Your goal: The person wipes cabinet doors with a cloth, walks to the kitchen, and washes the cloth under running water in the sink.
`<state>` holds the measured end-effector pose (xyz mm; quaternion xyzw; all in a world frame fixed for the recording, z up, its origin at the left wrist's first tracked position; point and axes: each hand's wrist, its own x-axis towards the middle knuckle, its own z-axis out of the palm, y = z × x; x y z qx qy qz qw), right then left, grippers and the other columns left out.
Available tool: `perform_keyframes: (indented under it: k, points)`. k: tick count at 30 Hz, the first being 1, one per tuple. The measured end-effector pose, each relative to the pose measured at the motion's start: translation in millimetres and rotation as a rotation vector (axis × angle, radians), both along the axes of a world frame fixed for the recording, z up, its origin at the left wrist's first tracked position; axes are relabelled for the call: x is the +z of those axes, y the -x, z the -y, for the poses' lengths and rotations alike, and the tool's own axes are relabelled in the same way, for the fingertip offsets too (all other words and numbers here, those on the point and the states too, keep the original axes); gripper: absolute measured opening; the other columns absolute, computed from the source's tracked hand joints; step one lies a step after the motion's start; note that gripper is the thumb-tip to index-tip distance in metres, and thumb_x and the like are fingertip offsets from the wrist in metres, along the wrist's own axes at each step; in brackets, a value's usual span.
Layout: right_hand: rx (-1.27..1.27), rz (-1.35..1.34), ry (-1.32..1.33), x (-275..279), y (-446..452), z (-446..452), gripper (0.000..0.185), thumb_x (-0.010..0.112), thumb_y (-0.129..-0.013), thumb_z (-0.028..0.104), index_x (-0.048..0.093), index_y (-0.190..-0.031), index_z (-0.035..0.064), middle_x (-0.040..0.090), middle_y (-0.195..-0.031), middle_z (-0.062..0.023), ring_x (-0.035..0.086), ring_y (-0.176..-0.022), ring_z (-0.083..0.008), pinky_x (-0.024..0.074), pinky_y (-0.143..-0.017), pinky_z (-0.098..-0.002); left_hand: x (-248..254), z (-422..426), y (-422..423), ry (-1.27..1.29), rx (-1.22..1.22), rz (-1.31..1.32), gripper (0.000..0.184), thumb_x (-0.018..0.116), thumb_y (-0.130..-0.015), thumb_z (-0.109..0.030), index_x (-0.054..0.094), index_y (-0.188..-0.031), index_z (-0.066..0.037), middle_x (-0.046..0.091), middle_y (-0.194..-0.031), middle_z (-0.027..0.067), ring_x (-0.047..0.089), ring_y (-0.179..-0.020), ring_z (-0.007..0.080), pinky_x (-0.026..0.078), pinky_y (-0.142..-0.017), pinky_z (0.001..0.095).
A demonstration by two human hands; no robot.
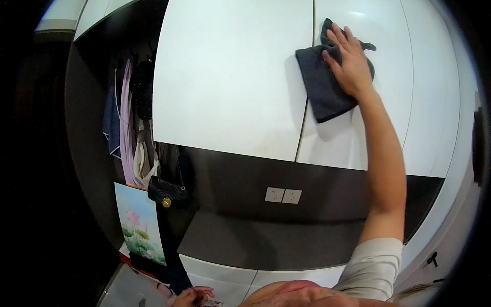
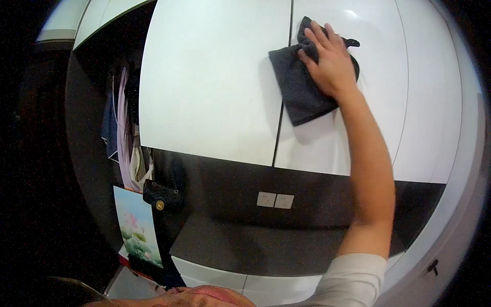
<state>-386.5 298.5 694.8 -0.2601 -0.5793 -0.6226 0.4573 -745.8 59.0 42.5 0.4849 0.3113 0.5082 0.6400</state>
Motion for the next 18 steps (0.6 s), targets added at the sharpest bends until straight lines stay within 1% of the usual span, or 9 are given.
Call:
perform_keyframes:
  k: [3, 5, 7, 8, 9, 13, 14, 17, 18]
  points:
    - [-0.031, -0.227, -0.007, 53, -41, -15, 0.056, 0.049, -0.094, 0.046, 0.049, -0.137, 0.0096, 0.038, -0.149, -0.0084, 0.031, -0.138, -0.0367, 0.0243, -0.114, -0.0453, 31, 12, -11, -0.027, 0.051, 0.007, 0.070, 0.041, -0.094, -0.061, 0.049, -0.134, -0.003, 0.063, -0.095, -0.0005, 0.031, -0.051, 0.0047, 0.023, -0.043, 0.0209]
    - [-0.080, -0.412, -0.009, 74, -33, -15, 0.059, 0.048, -0.094, 0.048, 0.049, -0.136, 0.0078, 0.040, -0.148, -0.0107, 0.032, -0.138, -0.0382, 0.0248, -0.114, -0.0466, 46, 7, -4, 0.642, 0.312, 0.424, 0.058, 0.056, -0.077, -0.013, 0.048, -0.135, -0.006, 0.060, -0.099, 0.0074, 0.051, -0.074, 0.0182, 0.043, -0.066, 0.0303]
    - [-0.050, -0.301, -0.025, 68, -7, -16, 0.061, 0.047, -0.093, 0.050, 0.048, -0.136, 0.0073, 0.040, -0.148, -0.0113, 0.032, -0.137, -0.0381, 0.0253, -0.114, -0.0467, 64, 14, -16, 0.728, 0.359, 0.411, 0.057, 0.053, -0.077, -0.014, 0.048, -0.133, -0.004, 0.058, -0.107, 0.0131, 0.060, -0.093, 0.0239, 0.051, -0.081, 0.0346]
    - [0.012, -0.196, -0.020, 51, 10, -10, 0.060, 0.050, -0.093, 0.048, 0.050, -0.134, 0.0060, 0.041, -0.147, -0.0123, 0.034, -0.136, -0.0381, 0.0266, -0.113, -0.0465, 79, 33, -29, 0.483, 0.282, 0.178, 0.060, 0.043, -0.085, -0.038, 0.049, -0.132, 0.001, 0.058, -0.113, 0.0148, 0.058, -0.101, 0.0228, 0.048, -0.085, 0.0343]
    - [0.056, -0.051, -0.019, 33, 22, -4, 0.057, 0.053, -0.092, 0.045, 0.052, -0.132, 0.0050, 0.043, -0.146, -0.0127, 0.037, -0.134, -0.0378, 0.0281, -0.112, -0.0459, 92, 48, -43, 0.242, 0.203, -0.054, 0.078, 0.032, -0.094, -0.062, 0.050, -0.130, 0.005, 0.058, -0.119, 0.0165, 0.057, -0.109, 0.0218, 0.046, -0.089, 0.0340]
    - [0.156, 0.107, 0.082, -46, 41, 15, 0.054, 0.058, -0.090, 0.039, 0.052, -0.134, 0.0069, 0.040, -0.148, -0.0087, 0.030, -0.140, -0.0286, 0.0229, -0.116, -0.0436, 113, 65, -102, 0.216, 0.288, -0.096, 0.083, 0.035, -0.090, -0.066, 0.051, -0.128, 0.006, 0.060, -0.114, 0.0127, 0.057, -0.099, 0.0180, 0.046, -0.086, 0.0333]
    - [0.160, 0.111, 0.097, -58, 43, 16, 0.054, 0.058, -0.090, 0.038, 0.051, -0.134, 0.0070, 0.040, -0.148, -0.0089, 0.030, -0.140, -0.0290, 0.0227, -0.116, -0.0435, 103, 67, -116, 0.102, 0.327, -0.085, 0.083, 0.034, -0.090, -0.067, 0.054, -0.125, 0.005, 0.063, -0.107, 0.0098, 0.056, -0.089, 0.0158, 0.046, -0.077, 0.0312]
    - [0.236, 0.233, 0.190, -100, 57, 22, 0.059, 0.066, -0.082, 0.030, 0.051, -0.133, 0.0048, 0.040, -0.148, -0.0109, 0.031, -0.140, -0.0304, 0.0222, -0.116, -0.0435, 77, 79, -141, 0.127, 0.308, -0.047, 0.075, 0.039, -0.093, -0.063, 0.055, -0.127, 0.001, 0.064, -0.103, 0.0122, 0.054, -0.072, 0.0154, 0.042, -0.059, 0.0270]
    - [0.266, 0.304, 0.250, -118, 63, 26, 0.060, 0.067, -0.079, 0.028, 0.052, -0.133, 0.0042, 0.040, -0.148, -0.0114, 0.031, -0.139, -0.0307, 0.0222, -0.116, -0.0434, 60, 81, -147, 0.146, 0.312, -0.012, 0.077, 0.039, -0.092, -0.064, 0.053, -0.129, 0.001, 0.064, -0.102, 0.0091, 0.055, -0.075, 0.0132, 0.043, -0.060, 0.0251]
